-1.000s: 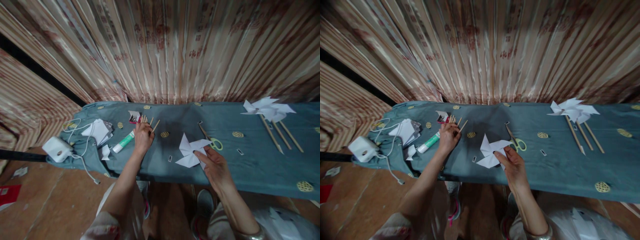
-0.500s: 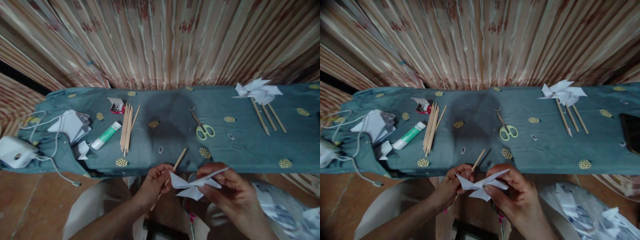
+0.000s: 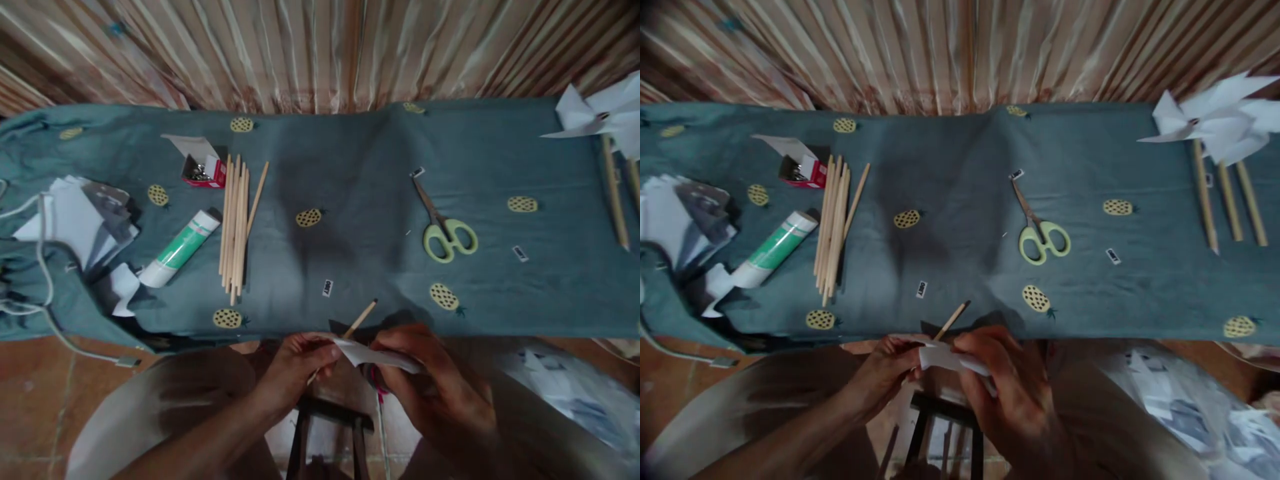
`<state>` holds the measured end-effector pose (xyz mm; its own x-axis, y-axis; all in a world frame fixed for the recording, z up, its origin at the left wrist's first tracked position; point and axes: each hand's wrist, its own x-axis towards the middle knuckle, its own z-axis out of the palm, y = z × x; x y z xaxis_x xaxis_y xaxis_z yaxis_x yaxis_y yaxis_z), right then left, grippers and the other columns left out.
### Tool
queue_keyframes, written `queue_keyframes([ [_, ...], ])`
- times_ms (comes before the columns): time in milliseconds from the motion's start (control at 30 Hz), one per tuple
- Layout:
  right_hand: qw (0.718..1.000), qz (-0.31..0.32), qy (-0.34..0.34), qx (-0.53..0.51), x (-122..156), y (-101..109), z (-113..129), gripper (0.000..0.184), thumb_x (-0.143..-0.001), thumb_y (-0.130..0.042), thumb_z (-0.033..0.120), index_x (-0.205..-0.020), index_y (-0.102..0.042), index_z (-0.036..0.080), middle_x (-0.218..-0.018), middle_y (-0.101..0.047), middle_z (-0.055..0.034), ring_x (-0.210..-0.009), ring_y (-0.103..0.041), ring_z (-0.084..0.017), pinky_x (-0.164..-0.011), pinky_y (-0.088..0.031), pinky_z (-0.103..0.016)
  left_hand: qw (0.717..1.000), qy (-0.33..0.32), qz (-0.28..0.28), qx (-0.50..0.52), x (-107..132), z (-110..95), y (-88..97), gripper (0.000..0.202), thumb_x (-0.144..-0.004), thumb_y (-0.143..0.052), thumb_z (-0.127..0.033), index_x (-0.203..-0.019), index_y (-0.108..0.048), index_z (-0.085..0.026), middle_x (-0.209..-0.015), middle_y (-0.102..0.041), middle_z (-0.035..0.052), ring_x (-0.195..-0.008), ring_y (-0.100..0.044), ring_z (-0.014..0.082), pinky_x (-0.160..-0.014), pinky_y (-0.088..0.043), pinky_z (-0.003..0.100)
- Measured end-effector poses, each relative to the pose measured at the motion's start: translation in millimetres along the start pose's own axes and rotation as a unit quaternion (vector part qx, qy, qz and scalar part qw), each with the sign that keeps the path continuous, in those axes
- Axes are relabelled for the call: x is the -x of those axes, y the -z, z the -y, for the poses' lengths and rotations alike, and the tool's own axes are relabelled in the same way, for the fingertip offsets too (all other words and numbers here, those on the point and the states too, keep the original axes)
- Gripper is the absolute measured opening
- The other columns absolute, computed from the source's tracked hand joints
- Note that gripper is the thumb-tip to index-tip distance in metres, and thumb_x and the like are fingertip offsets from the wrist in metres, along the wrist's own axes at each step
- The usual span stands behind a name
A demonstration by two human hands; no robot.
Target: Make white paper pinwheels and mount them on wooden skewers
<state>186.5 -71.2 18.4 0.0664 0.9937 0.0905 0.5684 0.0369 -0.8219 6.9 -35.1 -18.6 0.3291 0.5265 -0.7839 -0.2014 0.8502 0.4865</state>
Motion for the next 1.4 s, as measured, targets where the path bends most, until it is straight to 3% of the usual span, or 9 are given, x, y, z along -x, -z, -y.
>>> queue_keyframes([
  [300,0.997,-0.017,-0.08,-0.004,-16,-1,1,0.02,-0.079,-0.068,0.02,-0.094,-0.063,0.032,-0.079,-0.069,0.0027,-0.066,-0.066,-0.013,-0.061,-0.054,-0.02,0.999,0.028,0.011,-0.01,-2,-4,-3.8,0.024,-0.053,-0.086,-0.035,-0.061,-0.073,-0.017,-0.054,-0.059,-0.0017,-0.047,-0.044,0.0057,-0.047,-0.033,0.018],
  [500,0.999,0.014,-0.05,-0.013,-8,2,-8,0.031,-0.082,-0.058,0.016,-0.108,-0.063,0.033,-0.092,-0.07,-0.0003,-0.078,-0.066,-0.016,-0.066,-0.055,-0.025,0.999,0.047,0.006,-0.002,-3,-2,-3.3,0.021,-0.052,-0.084,-0.033,-0.056,-0.071,-0.017,-0.051,-0.058,-0.0017,-0.046,-0.043,0.0064,-0.047,-0.032,0.019],
  [700,0.999,0.024,-0.04,-0.005,-10,5,-13,0.036,-0.081,-0.059,0.013,-0.109,-0.064,0.034,-0.095,-0.071,0.0,-0.082,-0.068,-0.016,-0.071,-0.055,-0.026,0.999,0.05,-0.001,-0.014,-4,-4,-3.4,0.023,-0.053,-0.081,-0.031,-0.047,-0.064,-0.017,-0.046,-0.053,-0.0026,-0.044,-0.04,0.0063,-0.048,-0.03,0.021],
  [833,0.996,0.044,-0.071,-0.027,-11,5,-16,0.029,-0.083,-0.059,0.017,-0.108,-0.062,0.032,-0.094,-0.07,-0.0033,-0.085,-0.068,-0.018,-0.069,-0.058,-0.028,0.997,0.071,-0.012,-0.019,-4,-7,-4.7,0.02,-0.051,-0.082,-0.029,-0.053,-0.066,-0.016,-0.049,-0.057,-0.0023,-0.047,-0.044,0.0078,-0.05,-0.032,0.022],
  [1033,0.996,0.07,-0.047,-0.024,-16,12,-23,0.027,-0.082,-0.061,0.02,-0.108,-0.061,0.027,-0.096,-0.069,-0.0042,-0.085,-0.07,-0.017,-0.068,-0.06,-0.025,0.996,0.09,-0.008,-0.01,-5,-10,-5.7,0.025,-0.049,-0.083,-0.03,-0.059,-0.066,-0.016,-0.053,-0.058,-0.0036,-0.049,-0.044,0.0077,-0.055,-0.036,0.023],
  [1167,0.992,0.125,-0.011,-0.015,-20,15,-28,0.033,-0.081,-0.063,0.019,-0.113,-0.059,0.026,-0.096,-0.069,-0.0044,-0.085,-0.07,-0.016,-0.067,-0.061,-0.022,0.994,0.106,-0.019,-0.009,-4,-12,-6.8,0.024,-0.048,-0.083,-0.028,-0.057,-0.065,-0.015,-0.052,-0.058,-0.0038,-0.049,-0.044,0.0072,-0.054,-0.035,0.022],
  [1300,0.997,0.07,-0.039,-0.02,-17,12,-24,0.027,-0.083,-0.061,0.023,-0.111,-0.06,0.028,-0.095,-0.068,-0.0044,-0.084,-0.069,-0.017,-0.068,-0.06,-0.024,0.992,0.12,-0.034,0.0,-4,-14,-8.5,0.024,-0.045,-0.082,-0.027,-0.055,-0.064,-0.015,-0.05,-0.059,-0.0043,-0.047,-0.043,0.0063,-0.052,-0.035,0.021],
  [1400,0.996,0.062,-0.068,-0.008,-15,11,-18,0.023,-0.085,-0.059,0.025,-0.107,-0.061,0.028,-0.095,-0.068,-0.005,-0.084,-0.069,-0.018,-0.069,-0.06,-0.027,0.993,0.119,-0.026,0.003,-4,-14,-8.9,0.024,-0.044,-0.083,-0.027,-0.053,-0.064,-0.015,-0.048,-0.058,-0.0046,-0.046,-0.043,0.006,-0.051,-0.035,0.021],
])
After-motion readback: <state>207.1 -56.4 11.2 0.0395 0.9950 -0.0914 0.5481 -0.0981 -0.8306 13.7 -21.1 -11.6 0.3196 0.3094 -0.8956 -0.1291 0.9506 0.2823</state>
